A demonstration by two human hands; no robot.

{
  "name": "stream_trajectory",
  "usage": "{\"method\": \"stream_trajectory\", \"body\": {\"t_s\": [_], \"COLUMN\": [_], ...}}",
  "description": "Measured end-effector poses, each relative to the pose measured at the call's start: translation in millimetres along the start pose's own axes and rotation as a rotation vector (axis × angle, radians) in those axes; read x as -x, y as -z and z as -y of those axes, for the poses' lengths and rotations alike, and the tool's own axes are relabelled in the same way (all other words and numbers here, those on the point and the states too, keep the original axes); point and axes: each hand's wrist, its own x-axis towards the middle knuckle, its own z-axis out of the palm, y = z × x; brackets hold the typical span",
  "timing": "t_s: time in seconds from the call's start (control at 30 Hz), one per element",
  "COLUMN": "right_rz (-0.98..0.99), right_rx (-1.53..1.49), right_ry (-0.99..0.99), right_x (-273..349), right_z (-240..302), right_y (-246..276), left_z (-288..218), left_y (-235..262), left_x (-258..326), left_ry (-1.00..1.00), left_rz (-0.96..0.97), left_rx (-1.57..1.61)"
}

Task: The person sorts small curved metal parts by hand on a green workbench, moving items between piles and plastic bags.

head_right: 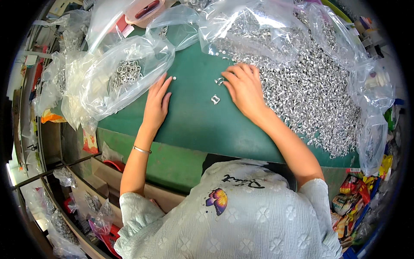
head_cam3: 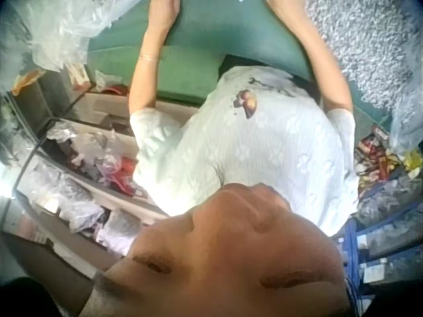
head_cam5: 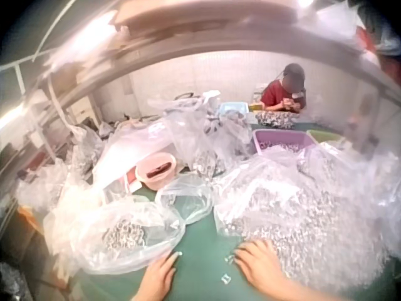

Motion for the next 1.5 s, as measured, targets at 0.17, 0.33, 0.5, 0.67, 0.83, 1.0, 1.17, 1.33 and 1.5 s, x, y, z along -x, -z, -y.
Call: {"method": "stream_trajectory", "body": {"t_s": [0.17, 0.33, 0.5, 0.67, 0.83, 1.0, 1.17, 1.33, 1.5], "right_rz": [-0.041, -0.024, -0.313, -0.986, -1.299, -0.822, -0.711, -0.213, 0.418], "right_rx": [-0.002, -0.307, -0.313, 0.185, 0.300, 0.523, 0.050, -0.329, -0.709], "right_ry": [0.105, -0.075, 0.100, 0.075, 0.282, 0.088, -0.039, 0.091, 0.246], "right_x": [-14.6, 0.5, -0.8, -63.0, -94.4, -104.9, -94.3, -59.3, -22.2], "right_z": [5.9, 14.8, 11.1, -73.5, -99.9, -154.8, -114.1, -33.1, 46.2], "right_y": [-23.1, 19.3, 129.6, 239.2, 288.0, 280.6, 235.5, 173.7, 95.6], "left_z": [2.1, 1.8, -4.5, -3.0, -8.4, -9.9, -5.6, 2.4, -34.6], "left_y": [-4.3, 4.6, 7.3, 0.6, 6.2, 0.1, 5.2, -7.4, 5.6], "left_x": [-6.4, 25.9, 29.6, 24.1, 25.6, 15.2, 25.0, 27.7, 51.2], "left_ry": [-0.045, 0.039, 0.170, 0.287, 0.288, 0.245, 0.257, 0.257, 0.249], "left_rz": [0.082, 0.018, -0.080, -0.027, -0.022, 0.000, -0.098, -0.002, -0.036], "left_rx": [-0.089, -0.103, 0.006, -0.007, 0.008, 0.019, 0.003, 0.005, 0.196]}}
